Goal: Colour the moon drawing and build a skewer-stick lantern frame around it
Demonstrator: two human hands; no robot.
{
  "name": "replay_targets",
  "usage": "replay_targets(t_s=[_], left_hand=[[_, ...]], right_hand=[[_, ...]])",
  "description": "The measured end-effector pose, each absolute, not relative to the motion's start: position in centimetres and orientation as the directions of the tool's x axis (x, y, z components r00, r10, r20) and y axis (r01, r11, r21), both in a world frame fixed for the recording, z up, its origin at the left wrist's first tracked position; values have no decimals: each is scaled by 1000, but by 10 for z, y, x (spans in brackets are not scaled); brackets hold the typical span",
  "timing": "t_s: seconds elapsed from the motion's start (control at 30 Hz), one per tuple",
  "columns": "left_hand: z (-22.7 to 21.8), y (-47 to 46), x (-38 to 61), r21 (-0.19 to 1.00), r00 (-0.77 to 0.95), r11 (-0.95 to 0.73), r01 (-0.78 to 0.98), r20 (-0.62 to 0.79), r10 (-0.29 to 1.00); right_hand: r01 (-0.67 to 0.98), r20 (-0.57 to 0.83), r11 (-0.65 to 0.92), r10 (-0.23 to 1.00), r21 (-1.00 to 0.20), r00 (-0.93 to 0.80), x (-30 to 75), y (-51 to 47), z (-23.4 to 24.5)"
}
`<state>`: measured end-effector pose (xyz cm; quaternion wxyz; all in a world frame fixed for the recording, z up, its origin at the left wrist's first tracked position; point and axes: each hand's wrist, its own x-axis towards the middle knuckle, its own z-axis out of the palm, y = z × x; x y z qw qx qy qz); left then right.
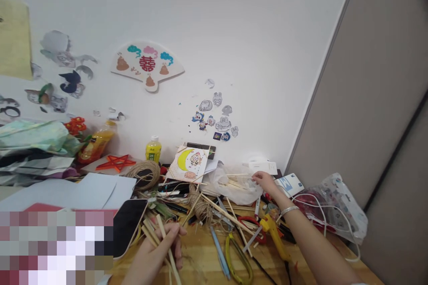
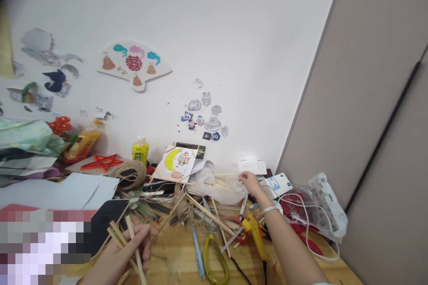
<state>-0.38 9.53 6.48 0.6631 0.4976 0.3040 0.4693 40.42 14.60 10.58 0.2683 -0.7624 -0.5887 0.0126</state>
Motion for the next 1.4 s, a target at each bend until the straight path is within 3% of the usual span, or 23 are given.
replay_targets(t_s=[0.17, 0.4, 0.6, 0.77, 0.9, 1.07, 1.2, 1.4], left_hand=[[55, 101, -5, 956, 383, 48, -289, 70, 921], [64, 95, -6, 957, 376, 61, -283, 52, 925], [66, 92, -3, 935, 366, 84, -344, 51, 929], [57, 100, -4, 947, 380, 82, -310, 44, 924], [58, 99, -2, 942, 339, 66, -328, 52, 939], [68, 89, 1, 911, 320, 85, -404, 54, 946], [71, 87, 1, 905, 294, 90, -417, 40, 955], [72, 93, 1, 920, 347, 126, -370, 12, 938]], right_hand=[[959, 251, -150, 945, -240, 211, 378, 155, 88], [965, 267, -255, 936, 61, 231, 357, 173, 92], [969, 180, -203, 968, 141, 176, 354, 171, 87], [981, 202, -190, 960, -42, 194, 359, 166, 88], [922, 308, -112, 922, -370, 235, 372, 156, 104], [640, 451, 185, 847, -746, 281, 384, 115, 137], [388, 543, 406, 756, -827, 366, 382, 77, 164], [172, 591, 586, 662, -792, 461, 343, 54, 185]])
